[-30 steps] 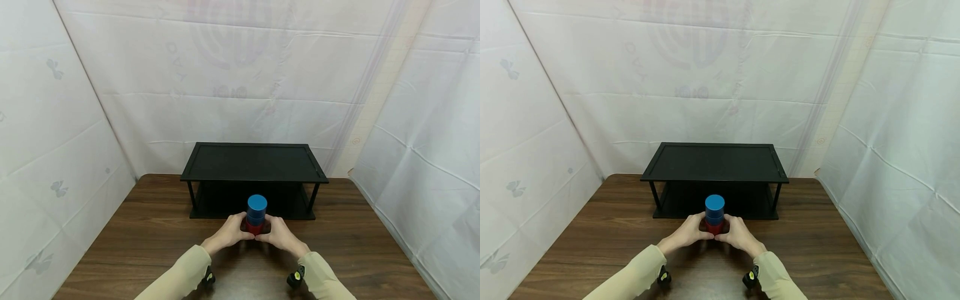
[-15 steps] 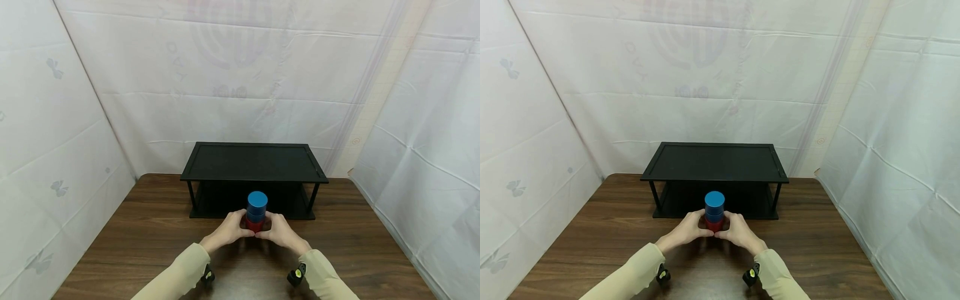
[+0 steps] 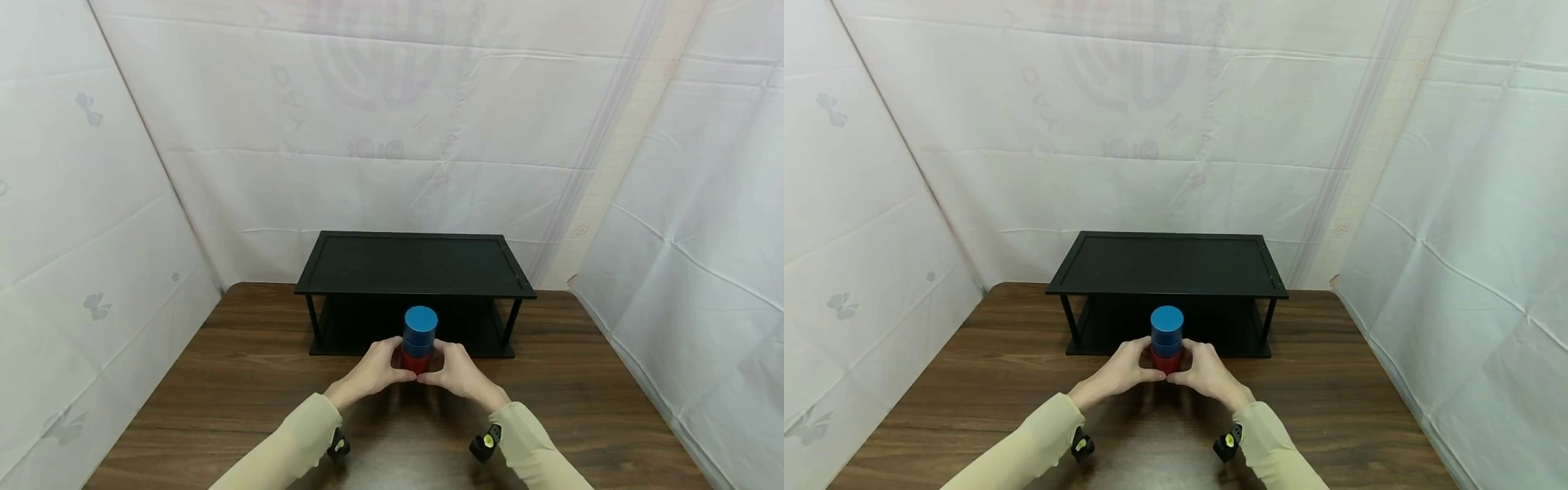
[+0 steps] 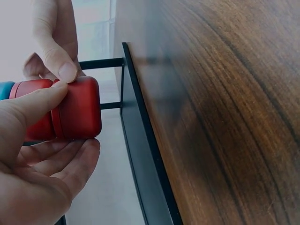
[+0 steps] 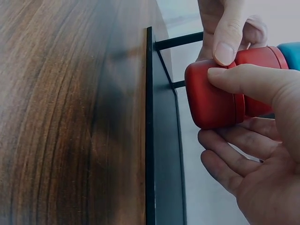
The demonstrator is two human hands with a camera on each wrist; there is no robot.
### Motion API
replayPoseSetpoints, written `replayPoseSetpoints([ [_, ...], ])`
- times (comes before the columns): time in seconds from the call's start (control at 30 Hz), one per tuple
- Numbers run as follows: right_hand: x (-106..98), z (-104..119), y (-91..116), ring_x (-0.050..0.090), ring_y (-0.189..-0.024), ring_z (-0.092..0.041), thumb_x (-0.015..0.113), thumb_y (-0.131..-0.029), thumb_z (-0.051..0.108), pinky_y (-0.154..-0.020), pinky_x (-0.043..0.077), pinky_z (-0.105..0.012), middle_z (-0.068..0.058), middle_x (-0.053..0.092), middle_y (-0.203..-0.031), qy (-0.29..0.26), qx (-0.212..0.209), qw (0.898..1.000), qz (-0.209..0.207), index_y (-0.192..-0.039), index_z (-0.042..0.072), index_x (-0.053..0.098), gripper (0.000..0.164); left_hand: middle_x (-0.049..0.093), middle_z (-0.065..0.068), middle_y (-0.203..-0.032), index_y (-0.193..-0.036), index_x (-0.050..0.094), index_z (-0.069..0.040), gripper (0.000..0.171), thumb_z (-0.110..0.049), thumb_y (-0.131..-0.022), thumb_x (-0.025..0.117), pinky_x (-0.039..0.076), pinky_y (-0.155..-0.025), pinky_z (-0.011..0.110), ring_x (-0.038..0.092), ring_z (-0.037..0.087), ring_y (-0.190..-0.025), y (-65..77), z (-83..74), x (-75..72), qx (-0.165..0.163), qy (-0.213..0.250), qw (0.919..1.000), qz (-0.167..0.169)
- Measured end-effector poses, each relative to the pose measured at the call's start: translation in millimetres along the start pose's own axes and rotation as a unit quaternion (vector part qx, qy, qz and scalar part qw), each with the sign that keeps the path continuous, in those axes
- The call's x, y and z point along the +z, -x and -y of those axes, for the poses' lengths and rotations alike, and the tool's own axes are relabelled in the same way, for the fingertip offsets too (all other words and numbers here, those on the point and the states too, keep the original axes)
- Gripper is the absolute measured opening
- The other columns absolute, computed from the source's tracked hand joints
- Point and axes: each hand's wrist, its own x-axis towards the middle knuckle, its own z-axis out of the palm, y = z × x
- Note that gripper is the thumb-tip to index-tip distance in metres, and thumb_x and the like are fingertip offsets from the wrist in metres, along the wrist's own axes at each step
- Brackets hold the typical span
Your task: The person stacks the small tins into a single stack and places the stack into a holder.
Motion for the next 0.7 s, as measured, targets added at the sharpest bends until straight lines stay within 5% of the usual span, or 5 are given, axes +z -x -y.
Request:
replayPoseSetpoints([
  [0.3, -5, 5, -2, 0.067, -0.092, -0.013, 0.078, -0.08, 0.022, -0.08, 0.057, -0.034, -0.004, 0.071, -0.108, 0.011, 0.003, 1.0, -0.004, -0.123, 0.011, 0.06, 0.048, 0.066, 0.012, -0.117, -0.125, 0.056, -0.005, 0.048, -0.019, -0.083, 0.076, 0.057, -0.085, 0.039, 0.066, 0.022, -0.098, -2.0, -2.3, -3.5, 0.001, 0.005, 1.0, -0.002],
  [0.7, -12, 10, -5, 0.068, -0.094, -0.016, 0.078, -0.081, 0.023, -0.082, 0.057, -0.038, -0.006, 0.071, -0.108, 0.004, -0.009, 1.0, -0.006, -0.121, 0.01, 0.061, 0.046, 0.067, 0.01, -0.115, -0.124, 0.058, -0.006, 0.047, -0.02, -0.083, 0.076, 0.057, -0.081, 0.033, 0.066, 0.019, -0.096, -5.0, -6.8, -8.2, 0.006, 0.004, 0.9999, -0.012],
])
